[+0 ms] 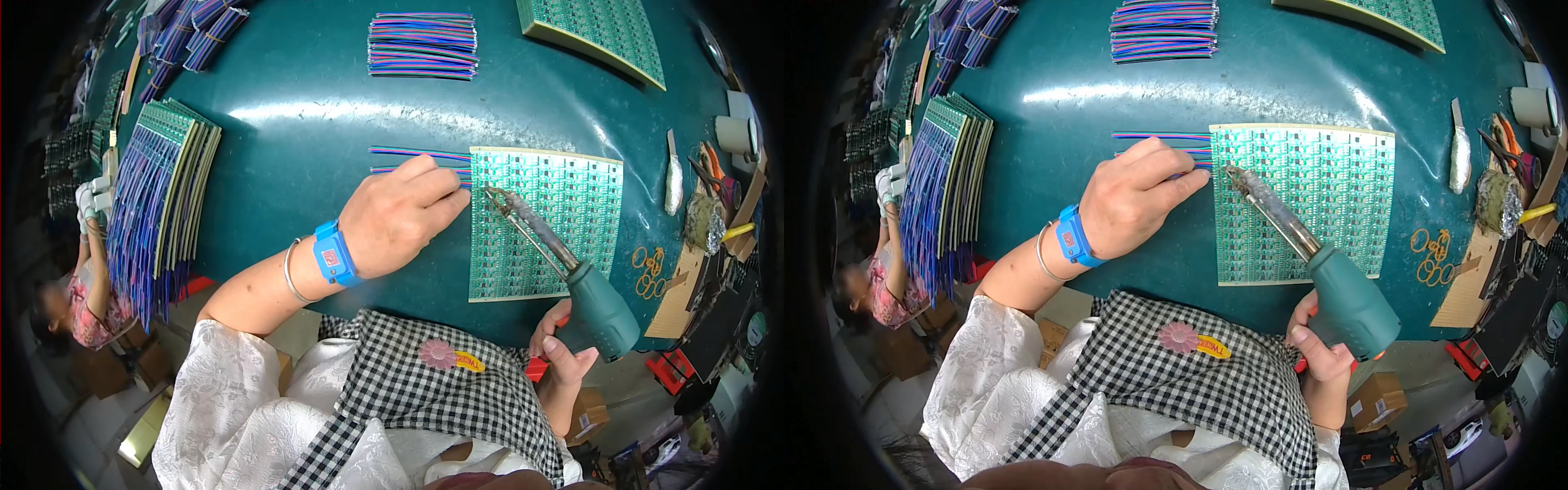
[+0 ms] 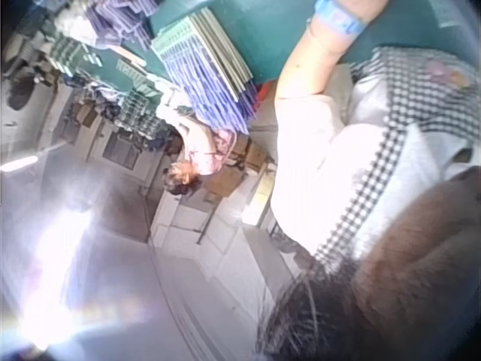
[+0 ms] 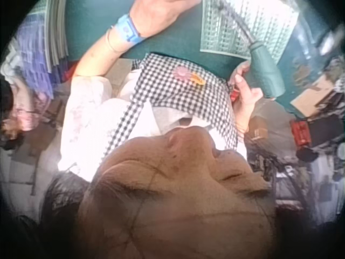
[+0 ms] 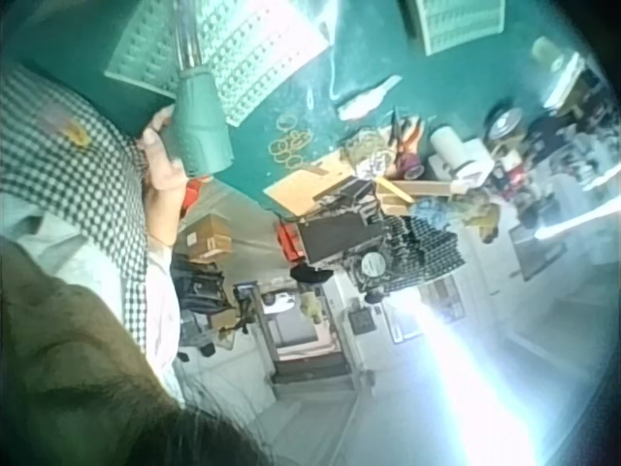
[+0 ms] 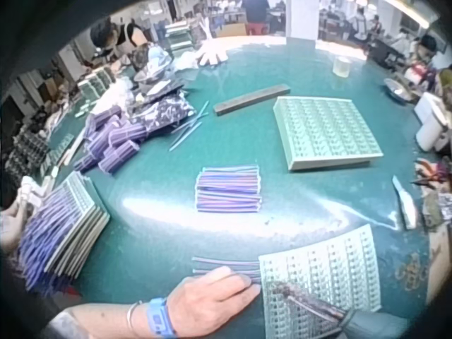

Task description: Manually position multi-colored ribbon wires into circuit boards and secure them using a soldering iron tool.

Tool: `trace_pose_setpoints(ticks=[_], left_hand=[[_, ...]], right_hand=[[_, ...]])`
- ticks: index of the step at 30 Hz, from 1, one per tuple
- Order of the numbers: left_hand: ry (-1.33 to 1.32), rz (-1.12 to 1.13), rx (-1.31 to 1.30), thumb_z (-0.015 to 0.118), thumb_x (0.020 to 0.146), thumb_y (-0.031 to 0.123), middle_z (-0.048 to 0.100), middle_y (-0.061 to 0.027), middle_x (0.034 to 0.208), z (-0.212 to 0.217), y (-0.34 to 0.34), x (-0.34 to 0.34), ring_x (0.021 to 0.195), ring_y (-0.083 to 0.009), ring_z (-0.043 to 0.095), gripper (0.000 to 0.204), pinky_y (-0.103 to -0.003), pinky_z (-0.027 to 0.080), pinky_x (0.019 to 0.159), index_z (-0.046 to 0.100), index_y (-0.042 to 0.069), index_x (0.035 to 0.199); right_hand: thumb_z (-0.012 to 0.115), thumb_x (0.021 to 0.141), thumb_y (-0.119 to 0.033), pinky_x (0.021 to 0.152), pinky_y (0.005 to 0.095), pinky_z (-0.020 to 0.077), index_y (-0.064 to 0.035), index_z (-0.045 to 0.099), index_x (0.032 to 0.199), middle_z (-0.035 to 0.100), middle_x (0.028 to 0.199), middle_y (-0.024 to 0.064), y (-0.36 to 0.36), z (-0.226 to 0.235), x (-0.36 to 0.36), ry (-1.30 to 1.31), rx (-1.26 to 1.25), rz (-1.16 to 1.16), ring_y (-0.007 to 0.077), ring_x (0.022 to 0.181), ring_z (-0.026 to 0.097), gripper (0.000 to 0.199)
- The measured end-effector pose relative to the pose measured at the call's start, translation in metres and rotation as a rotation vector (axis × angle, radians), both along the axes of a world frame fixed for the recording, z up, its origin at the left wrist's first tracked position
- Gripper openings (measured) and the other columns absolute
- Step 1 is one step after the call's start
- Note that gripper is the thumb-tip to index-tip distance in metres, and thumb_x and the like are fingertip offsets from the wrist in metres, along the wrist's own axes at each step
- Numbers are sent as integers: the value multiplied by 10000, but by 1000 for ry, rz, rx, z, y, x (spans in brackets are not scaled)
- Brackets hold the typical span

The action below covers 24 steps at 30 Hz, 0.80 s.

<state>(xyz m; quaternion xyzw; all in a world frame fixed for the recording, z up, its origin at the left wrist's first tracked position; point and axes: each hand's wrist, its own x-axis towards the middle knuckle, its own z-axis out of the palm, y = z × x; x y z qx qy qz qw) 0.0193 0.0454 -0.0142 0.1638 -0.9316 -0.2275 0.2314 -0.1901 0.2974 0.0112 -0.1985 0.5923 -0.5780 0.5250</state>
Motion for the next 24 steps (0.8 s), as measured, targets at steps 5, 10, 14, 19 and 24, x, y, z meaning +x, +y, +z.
trace_pose_setpoints(ticks=[5, 10, 14, 19, 24], left_hand=[[-17, -2, -18, 712, 660, -32, 652, -89, 973, 2, 1, 0, 796, -240, 630, 375, -341, 551, 586, 740, 3, 1033], [-26, -14, -3, 700, 648, -52, 656, -92, 982, 3, 0, 0, 804, -242, 633, 400, -343, 555, 591, 736, 1, 1043], [-28, -26, -29, 676, 731, 31, 603, -69, 930, 1, -1, 1, 825, -230, 606, 309, -335, 552, 608, 713, -6, 1036], [24, -30, -17, 683, 730, 27, 613, -72, 924, -4, -2, 2, 824, -233, 615, 300, -335, 556, 617, 714, -9, 1026], [18, -33, 6, 707, 657, -52, 660, -102, 951, 0, -1, 1, 794, -248, 641, 356, -343, 562, 607, 738, -16, 1010]], right_hand=[[779, 807, -113, 467, 301, 509, 92, 478, 1181, 549, 777, 117, -2, 2, -3, -1, -17, 17, 166, 516, 537, 523], [783, 807, -116, 471, 301, 505, 92, 476, 1180, 552, 770, 117, 4, 0, -1, -11, -2, 23, 169, 517, 538, 526], [782, 805, -120, 470, 301, 500, 86, 487, 1141, 548, 757, 114, 4, 1, 0, -6, 7, 26, 175, 518, 539, 492], [773, 801, -117, 466, 299, 496, 71, 501, 1088, 543, 748, 110, 2, 2, 1, -22, 32, 6, 175, 519, 539, 438], [754, 799, -109, 465, 296, 494, 62, 499, 1064, 537, 775, 119, 3, 2, 2, -24, 48, 5, 177, 519, 541, 405]])
